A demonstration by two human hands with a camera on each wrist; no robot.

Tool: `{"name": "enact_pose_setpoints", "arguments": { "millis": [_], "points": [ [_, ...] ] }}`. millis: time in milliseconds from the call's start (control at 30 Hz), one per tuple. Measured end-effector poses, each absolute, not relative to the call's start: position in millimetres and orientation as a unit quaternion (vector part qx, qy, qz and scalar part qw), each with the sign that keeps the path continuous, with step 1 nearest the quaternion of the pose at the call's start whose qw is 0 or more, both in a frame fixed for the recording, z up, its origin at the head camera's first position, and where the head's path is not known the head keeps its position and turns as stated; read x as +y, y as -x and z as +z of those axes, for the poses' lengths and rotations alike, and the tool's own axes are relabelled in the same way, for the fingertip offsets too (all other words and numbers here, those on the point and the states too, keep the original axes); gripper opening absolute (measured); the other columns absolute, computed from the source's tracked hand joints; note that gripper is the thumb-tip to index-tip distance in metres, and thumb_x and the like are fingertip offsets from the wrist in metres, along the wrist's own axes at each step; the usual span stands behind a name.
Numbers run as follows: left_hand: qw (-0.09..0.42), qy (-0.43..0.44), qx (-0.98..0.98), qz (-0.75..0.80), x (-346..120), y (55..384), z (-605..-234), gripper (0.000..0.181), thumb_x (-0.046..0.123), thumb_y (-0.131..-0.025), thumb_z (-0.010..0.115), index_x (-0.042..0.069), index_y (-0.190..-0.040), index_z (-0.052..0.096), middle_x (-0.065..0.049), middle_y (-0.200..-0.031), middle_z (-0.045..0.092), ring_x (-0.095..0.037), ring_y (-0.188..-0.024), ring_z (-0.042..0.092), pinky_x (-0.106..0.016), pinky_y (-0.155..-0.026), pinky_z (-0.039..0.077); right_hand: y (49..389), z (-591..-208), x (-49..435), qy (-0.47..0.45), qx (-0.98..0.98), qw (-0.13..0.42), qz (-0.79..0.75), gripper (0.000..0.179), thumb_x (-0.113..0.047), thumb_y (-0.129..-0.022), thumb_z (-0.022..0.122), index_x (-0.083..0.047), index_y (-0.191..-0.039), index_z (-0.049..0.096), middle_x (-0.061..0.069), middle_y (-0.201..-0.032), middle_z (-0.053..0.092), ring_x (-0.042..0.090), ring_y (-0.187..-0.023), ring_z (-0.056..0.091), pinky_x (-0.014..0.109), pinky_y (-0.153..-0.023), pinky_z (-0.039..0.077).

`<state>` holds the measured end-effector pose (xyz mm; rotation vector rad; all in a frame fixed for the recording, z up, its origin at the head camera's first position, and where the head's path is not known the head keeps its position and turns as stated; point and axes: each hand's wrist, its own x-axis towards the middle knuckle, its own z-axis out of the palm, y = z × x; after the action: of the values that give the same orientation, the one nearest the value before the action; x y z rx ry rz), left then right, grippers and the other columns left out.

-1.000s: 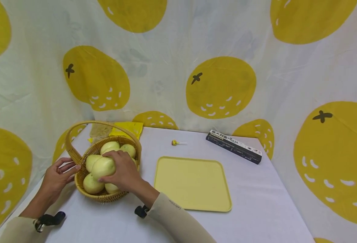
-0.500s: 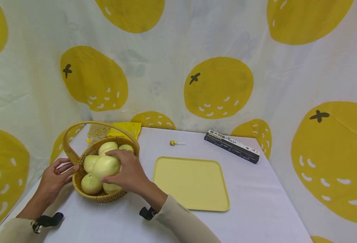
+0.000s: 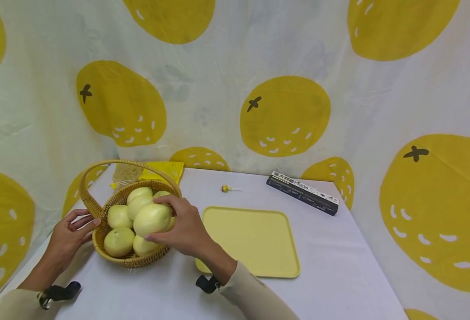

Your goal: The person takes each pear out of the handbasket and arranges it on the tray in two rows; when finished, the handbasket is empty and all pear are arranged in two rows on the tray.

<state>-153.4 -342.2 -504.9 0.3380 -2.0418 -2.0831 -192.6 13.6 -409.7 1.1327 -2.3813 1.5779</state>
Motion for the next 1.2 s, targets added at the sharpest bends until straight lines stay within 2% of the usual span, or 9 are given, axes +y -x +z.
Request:
{"name": "enact_pose_setpoints", "arguments": {
  "millis": [233, 467, 733, 967, 1100, 1200],
  "points": [
    [0.103, -0.112, -0.691, -0.707, -342, 152, -504, 0.034, 0.015, -0.094, 0.083, 0.017, -0.122, 0.063, 0.025, -0.103, 0.076, 0.002, -0.091, 0.076, -0.025, -0.069, 0.065, 195, -410, 36, -0.358, -0.762, 0.026, 0.540, 0.075, -0.024, -0.072, 0.101, -0.029, -0.135, 0.060, -0.013, -0.133, 0.066, 0.011, -0.120, 0.063, 0.033, -0.101, 0.060],
    [0.100, -0.110, -0.688, -0.710, -340, 152, -502, 0.030, 0.013, -0.096, 0.080, 0.021, -0.121, 0.063, 0.026, -0.103, 0.076, 0.003, -0.092, 0.076, -0.024, -0.070, 0.065, 201, -407, 60, -0.347, -0.762, 0.021, 0.546, 0.074, -0.020, -0.072, 0.101, -0.028, -0.133, 0.060, -0.011, -0.130, 0.067, 0.013, -0.119, 0.064, 0.037, -0.101, 0.060],
    [0.103, -0.111, -0.685, -0.713, -340, 153, -503, 0.035, 0.015, -0.094, 0.082, 0.017, -0.123, 0.062, 0.026, -0.103, 0.076, 0.004, -0.092, 0.076, -0.024, -0.069, 0.065, 210, -409, 86, -0.314, -0.781, 0.022, 0.540, 0.074, -0.022, -0.071, 0.102, -0.032, -0.131, 0.062, -0.011, -0.129, 0.068, 0.013, -0.119, 0.064, 0.037, -0.100, 0.061],
    [0.108, -0.114, -0.697, -0.700, -340, 152, -504, 0.037, 0.019, -0.095, 0.083, 0.016, -0.126, 0.063, 0.028, -0.103, 0.074, 0.005, -0.092, 0.075, -0.024, -0.070, 0.065, 223, -417, 108, -0.289, -0.796, 0.018, 0.531, 0.074, -0.020, -0.070, 0.102, -0.028, -0.132, 0.063, -0.005, -0.130, 0.068, 0.017, -0.119, 0.065, 0.036, -0.099, 0.061],
    [0.114, -0.099, -0.683, -0.715, -341, 151, -507, 0.034, 0.013, -0.095, 0.081, 0.016, -0.125, 0.063, 0.025, -0.104, 0.076, 0.003, -0.091, 0.076, -0.025, -0.069, 0.065, 235, -426, 118, -0.269, -0.804, 0.013, 0.530, 0.075, -0.018, -0.070, 0.101, -0.023, -0.134, 0.063, -0.003, -0.138, 0.066, 0.022, -0.118, 0.065, 0.033, -0.097, 0.061],
    [0.116, -0.085, -0.672, -0.726, -343, 151, -509, 0.033, 0.010, -0.096, 0.079, 0.016, -0.125, 0.064, 0.022, -0.106, 0.078, 0.001, -0.091, 0.076, -0.025, -0.069, 0.065, 243, -432, 124, -0.256, -0.807, 0.008, 0.532, 0.076, -0.016, -0.070, 0.101, -0.018, -0.136, 0.063, -0.001, -0.145, 0.063, 0.029, -0.118, 0.065, 0.036, -0.097, 0.061]
  ]
}}
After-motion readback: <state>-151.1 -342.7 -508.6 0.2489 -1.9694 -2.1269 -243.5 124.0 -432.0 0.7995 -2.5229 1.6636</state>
